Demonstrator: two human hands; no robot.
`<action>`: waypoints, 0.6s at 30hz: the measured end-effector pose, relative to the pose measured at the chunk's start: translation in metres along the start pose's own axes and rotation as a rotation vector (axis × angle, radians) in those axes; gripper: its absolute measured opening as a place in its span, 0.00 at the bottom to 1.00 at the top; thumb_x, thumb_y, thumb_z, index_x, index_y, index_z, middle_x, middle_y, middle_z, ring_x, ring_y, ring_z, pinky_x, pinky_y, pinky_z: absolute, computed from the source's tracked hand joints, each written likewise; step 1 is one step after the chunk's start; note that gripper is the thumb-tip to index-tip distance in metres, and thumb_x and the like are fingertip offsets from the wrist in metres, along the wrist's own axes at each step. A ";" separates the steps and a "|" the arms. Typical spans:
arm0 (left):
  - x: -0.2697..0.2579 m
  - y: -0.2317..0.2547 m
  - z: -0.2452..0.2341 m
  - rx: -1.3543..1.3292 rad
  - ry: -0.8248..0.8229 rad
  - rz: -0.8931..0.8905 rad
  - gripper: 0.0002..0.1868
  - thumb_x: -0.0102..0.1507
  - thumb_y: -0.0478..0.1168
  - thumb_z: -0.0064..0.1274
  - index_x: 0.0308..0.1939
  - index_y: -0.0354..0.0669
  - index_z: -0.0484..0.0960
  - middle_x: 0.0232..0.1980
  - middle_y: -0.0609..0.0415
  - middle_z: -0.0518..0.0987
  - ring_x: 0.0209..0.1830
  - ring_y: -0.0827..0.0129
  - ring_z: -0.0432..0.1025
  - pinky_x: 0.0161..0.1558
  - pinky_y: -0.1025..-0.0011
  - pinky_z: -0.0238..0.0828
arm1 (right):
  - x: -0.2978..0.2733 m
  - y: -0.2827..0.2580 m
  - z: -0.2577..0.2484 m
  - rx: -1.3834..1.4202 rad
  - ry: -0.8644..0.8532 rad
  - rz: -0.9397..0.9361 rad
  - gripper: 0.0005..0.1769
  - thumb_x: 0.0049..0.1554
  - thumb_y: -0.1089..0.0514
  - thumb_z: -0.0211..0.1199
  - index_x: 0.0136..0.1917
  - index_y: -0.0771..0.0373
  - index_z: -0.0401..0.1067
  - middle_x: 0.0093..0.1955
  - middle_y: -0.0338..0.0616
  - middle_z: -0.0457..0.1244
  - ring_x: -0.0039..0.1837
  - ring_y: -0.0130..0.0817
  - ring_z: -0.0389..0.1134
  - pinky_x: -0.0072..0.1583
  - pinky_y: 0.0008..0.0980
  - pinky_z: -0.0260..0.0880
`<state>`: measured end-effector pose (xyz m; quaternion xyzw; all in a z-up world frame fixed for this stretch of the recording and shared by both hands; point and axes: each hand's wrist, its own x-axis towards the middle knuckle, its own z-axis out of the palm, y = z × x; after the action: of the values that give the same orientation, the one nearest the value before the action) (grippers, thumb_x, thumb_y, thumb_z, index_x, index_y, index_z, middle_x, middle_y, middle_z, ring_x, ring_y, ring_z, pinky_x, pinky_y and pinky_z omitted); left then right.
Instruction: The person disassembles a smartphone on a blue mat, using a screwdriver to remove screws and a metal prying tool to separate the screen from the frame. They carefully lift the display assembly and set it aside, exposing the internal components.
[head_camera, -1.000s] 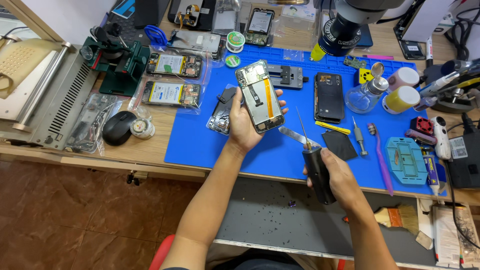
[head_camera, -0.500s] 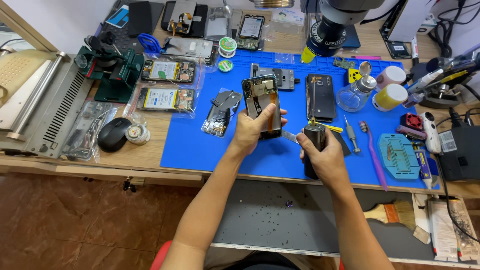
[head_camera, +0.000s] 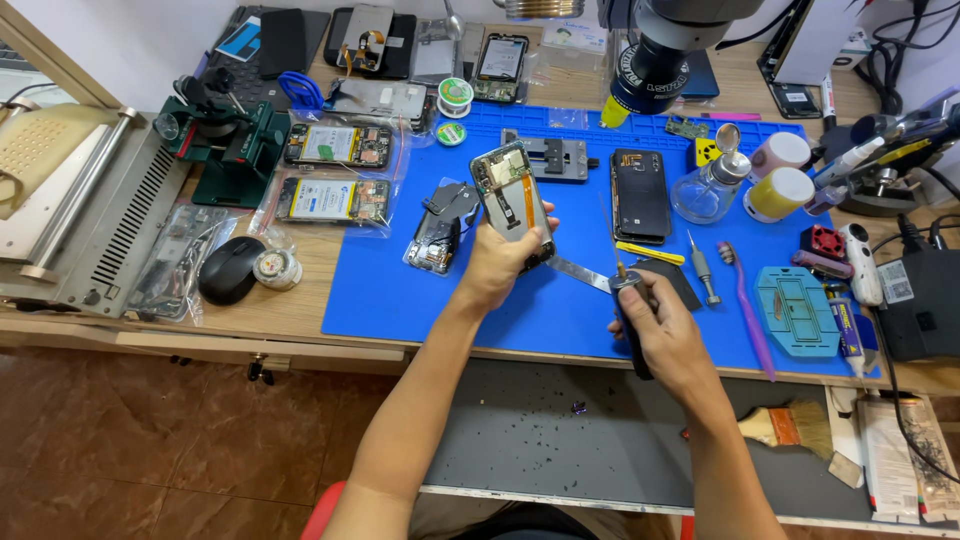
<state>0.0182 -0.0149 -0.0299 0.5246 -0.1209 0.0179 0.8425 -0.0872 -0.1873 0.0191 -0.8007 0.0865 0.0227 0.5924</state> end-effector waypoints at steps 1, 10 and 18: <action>0.000 -0.003 -0.001 0.001 0.002 -0.002 0.14 0.56 0.28 0.51 0.46 0.33 0.73 0.46 0.41 0.76 0.44 0.60 0.74 0.48 0.61 0.72 | -0.004 -0.005 0.002 0.001 -0.002 0.002 0.21 0.59 0.49 0.49 0.57 0.68 0.63 0.38 0.52 0.61 0.40 0.38 0.66 0.45 0.37 0.70; -0.003 0.027 0.003 -0.499 0.003 -0.120 0.38 0.62 0.67 0.25 0.58 0.39 0.67 0.42 0.45 0.77 0.40 0.64 0.74 0.50 0.65 0.72 | -0.030 -0.017 0.021 -0.426 -0.152 0.089 0.25 0.53 0.46 0.53 0.63 0.52 0.63 0.34 0.56 0.65 0.39 0.45 0.67 0.45 0.41 0.64; 0.001 0.018 -0.006 -0.693 0.005 -0.200 0.43 0.59 0.72 0.24 0.57 0.40 0.69 0.43 0.42 0.77 0.41 0.58 0.75 0.50 0.61 0.71 | -0.034 -0.016 0.030 -0.632 -0.152 -0.013 0.24 0.52 0.40 0.51 0.59 0.50 0.63 0.35 0.51 0.64 0.39 0.46 0.68 0.42 0.40 0.66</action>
<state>0.0177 -0.0015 -0.0167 0.2172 -0.0660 -0.1056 0.9682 -0.1157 -0.1506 0.0300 -0.9414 0.0255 0.1045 0.3196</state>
